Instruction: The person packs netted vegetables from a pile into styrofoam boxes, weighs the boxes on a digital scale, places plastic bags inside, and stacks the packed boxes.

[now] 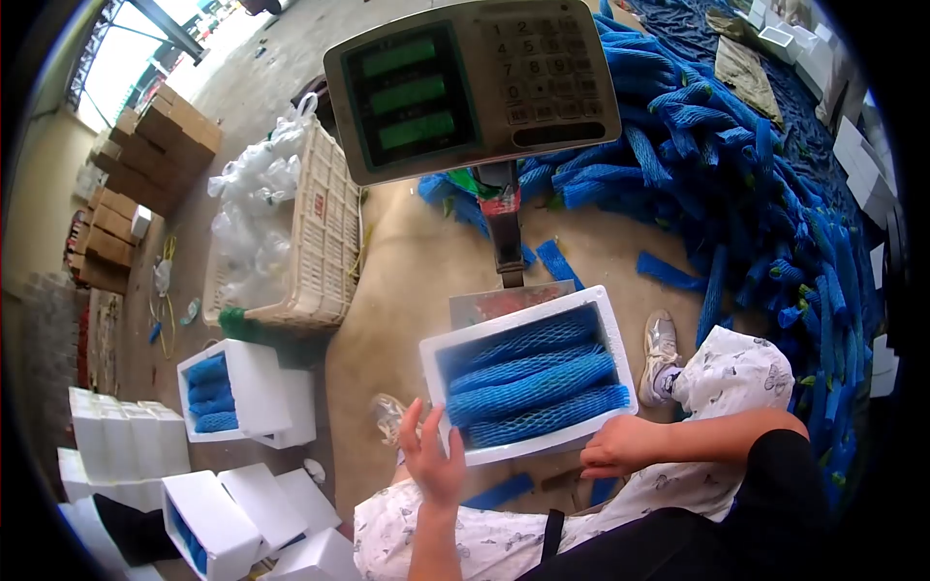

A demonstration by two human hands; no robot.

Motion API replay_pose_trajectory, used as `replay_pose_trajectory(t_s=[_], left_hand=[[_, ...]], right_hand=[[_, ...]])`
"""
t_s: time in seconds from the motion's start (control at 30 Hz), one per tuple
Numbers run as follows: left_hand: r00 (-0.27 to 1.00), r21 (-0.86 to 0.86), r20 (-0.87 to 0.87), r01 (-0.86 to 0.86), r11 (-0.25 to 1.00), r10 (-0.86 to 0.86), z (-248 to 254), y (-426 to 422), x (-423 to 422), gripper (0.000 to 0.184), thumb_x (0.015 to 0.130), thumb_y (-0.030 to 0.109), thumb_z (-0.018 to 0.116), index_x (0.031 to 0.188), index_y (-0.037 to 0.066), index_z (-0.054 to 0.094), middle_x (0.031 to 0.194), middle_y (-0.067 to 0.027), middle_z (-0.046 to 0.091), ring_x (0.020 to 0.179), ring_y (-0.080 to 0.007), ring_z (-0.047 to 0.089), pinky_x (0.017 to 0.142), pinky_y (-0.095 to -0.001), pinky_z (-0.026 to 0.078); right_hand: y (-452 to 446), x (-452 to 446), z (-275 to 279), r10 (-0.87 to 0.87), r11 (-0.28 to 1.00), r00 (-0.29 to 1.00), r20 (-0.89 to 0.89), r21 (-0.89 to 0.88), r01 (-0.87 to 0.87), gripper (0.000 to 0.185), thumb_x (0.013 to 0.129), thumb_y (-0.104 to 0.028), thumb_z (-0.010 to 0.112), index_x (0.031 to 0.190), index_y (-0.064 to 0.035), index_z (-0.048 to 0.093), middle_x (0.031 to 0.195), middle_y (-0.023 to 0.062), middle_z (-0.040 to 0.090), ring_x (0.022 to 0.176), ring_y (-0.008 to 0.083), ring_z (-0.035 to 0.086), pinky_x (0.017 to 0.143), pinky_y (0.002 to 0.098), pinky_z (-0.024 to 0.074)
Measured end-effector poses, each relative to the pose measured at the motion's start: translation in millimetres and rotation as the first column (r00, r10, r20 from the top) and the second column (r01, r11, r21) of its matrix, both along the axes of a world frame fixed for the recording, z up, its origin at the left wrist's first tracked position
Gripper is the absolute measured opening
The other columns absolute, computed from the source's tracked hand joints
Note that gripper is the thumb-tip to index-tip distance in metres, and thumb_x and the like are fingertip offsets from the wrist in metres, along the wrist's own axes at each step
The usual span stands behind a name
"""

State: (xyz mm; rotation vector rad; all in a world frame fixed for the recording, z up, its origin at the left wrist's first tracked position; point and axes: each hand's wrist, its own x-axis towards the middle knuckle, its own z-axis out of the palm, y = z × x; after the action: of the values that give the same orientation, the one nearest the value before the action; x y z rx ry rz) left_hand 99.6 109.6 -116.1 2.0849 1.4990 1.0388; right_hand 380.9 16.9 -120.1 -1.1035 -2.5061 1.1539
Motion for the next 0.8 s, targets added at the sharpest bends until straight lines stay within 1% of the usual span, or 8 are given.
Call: replay_pose_trajectory(t_s=[0.13, 0.23, 0.3, 0.37, 0.53, 0.6, 0.73, 0.8], left_hand=[[0.952, -0.196, -0.222, 0.166, 0.966, -0.209, -30, -1, 22, 0.072, 0.083, 0.030, 0.066, 0.143, 0.011, 0.032, 0.149, -0.0222, 0.024, 0.136, -0.0445, 0.024, 0.110, -0.0538, 0.020], [0.820, -0.268, -0.490, 0.181, 0.946, -0.296, -81, 3, 35, 0.077, 0.083, 0.041, 0.063, 0.146, 0.013, 0.028, 0.152, -0.0228, 0.015, 0.137, -0.0467, 0.015, 0.110, -0.0583, 0.016], [0.878, -0.255, -0.403, 0.162, 0.953, -0.257, -107, 3, 42, 0.073, 0.085, 0.041, 0.060, 0.146, 0.017, 0.028, 0.152, -0.0226, 0.013, 0.138, -0.0456, 0.012, 0.110, -0.0594, 0.012], [0.869, -0.262, -0.427, 0.145, 0.954, -0.250, -114, 7, 41, 0.072, 0.085, 0.044, 0.059, 0.146, 0.022, 0.028, 0.153, -0.0219, 0.010, 0.140, -0.0445, 0.010, 0.111, -0.0571, 0.010], [0.872, -0.165, -0.464, 0.088, 0.982, -0.157, -86, -5, 50, 0.073, 0.086, 0.049, 0.056, 0.146, 0.020, 0.029, 0.155, -0.0160, 0.014, 0.142, -0.0354, 0.011, 0.110, -0.0607, 0.002], [0.873, -0.190, -0.474, 0.021, 0.982, -0.111, -103, -9, 54, 0.072, 0.087, 0.050, 0.054, 0.147, 0.022, 0.027, 0.155, -0.0155, 0.012, 0.143, -0.0348, 0.010, 0.109, -0.0627, 0.002], [0.873, -0.338, -0.433, 0.076, 0.938, -0.227, -103, -10, 53, 0.074, 0.086, 0.054, 0.052, 0.147, 0.023, 0.025, 0.155, -0.0166, 0.009, 0.142, -0.0359, 0.010, 0.107, -0.0652, 0.007], [0.964, -0.330, -0.129, 0.181, 0.926, -0.234, -79, 0, 33, 0.079, 0.081, 0.041, 0.066, 0.145, 0.017, 0.028, 0.153, -0.0164, 0.016, 0.139, -0.0372, 0.020, 0.107, -0.0649, 0.013]], right_hand=[[12, 16, -13, -0.387, 0.921, 0.840, 0.381, 0.114, 0.372, 0.013, 0.081, -0.023, 0.059, 0.077, -0.0109, 0.059, 0.072, 0.0064, 0.061, 0.070, 0.0273, 0.061, 0.065, 0.0422, 0.0465], [13, 33, -63, -0.274, 0.930, 0.825, 0.495, 0.355, 0.096, 0.011, 0.070, -0.018, 0.059, 0.076, -0.0097, 0.060, 0.078, 0.0054, 0.060, 0.083, 0.0221, 0.056, 0.081, 0.0361, 0.0377], [16, 26, -95, -0.270, 0.907, 0.808, 0.524, 0.419, 0.032, 0.013, 0.075, -0.017, 0.054, 0.077, -0.0081, 0.063, 0.079, 0.0052, 0.062, 0.084, 0.0216, 0.057, 0.085, 0.0353, 0.0337], [39, 27, -99, -0.112, 0.985, 0.735, 0.669, 0.172, -0.007, 0.014, 0.077, -0.014, 0.053, 0.074, -0.0113, 0.066, 0.080, 0.0056, 0.065, 0.081, 0.0211, 0.060, 0.088, 0.0368, 0.0319], [31, 19, -38, -0.227, 0.970, 0.711, 0.666, 0.219, 0.104, 0.010, 0.080, -0.012, 0.055, 0.076, -0.0103, 0.064, 0.078, 0.0079, 0.063, 0.078, 0.0230, 0.061, 0.079, 0.0422, 0.0406], [45, 3, -11, -0.581, 0.797, 0.808, 0.102, 0.273, 0.539, 0.009, 0.083, -0.016, 0.057, 0.084, -0.0068, 0.057, 0.083, 0.0113, 0.058, 0.079, 0.0322, 0.058, 0.071, 0.0449, 0.0451], [49, 13, -84, -0.666, 0.746, 0.720, 0.196, 0.140, 0.651, 0.017, 0.086, -0.017, 0.056, 0.095, -0.0059, 0.048, 0.096, 0.0166, 0.050, 0.082, 0.0394, 0.055, 0.069, 0.0471, 0.0459], [64, 31, -54, -0.542, 0.812, 0.794, 0.276, -0.070, 0.579, 0.027, 0.083, -0.017, 0.060, 0.104, -0.0055, 0.050, 0.107, 0.0157, 0.053, 0.092, 0.0391, 0.055, 0.076, 0.0452, 0.0459]])
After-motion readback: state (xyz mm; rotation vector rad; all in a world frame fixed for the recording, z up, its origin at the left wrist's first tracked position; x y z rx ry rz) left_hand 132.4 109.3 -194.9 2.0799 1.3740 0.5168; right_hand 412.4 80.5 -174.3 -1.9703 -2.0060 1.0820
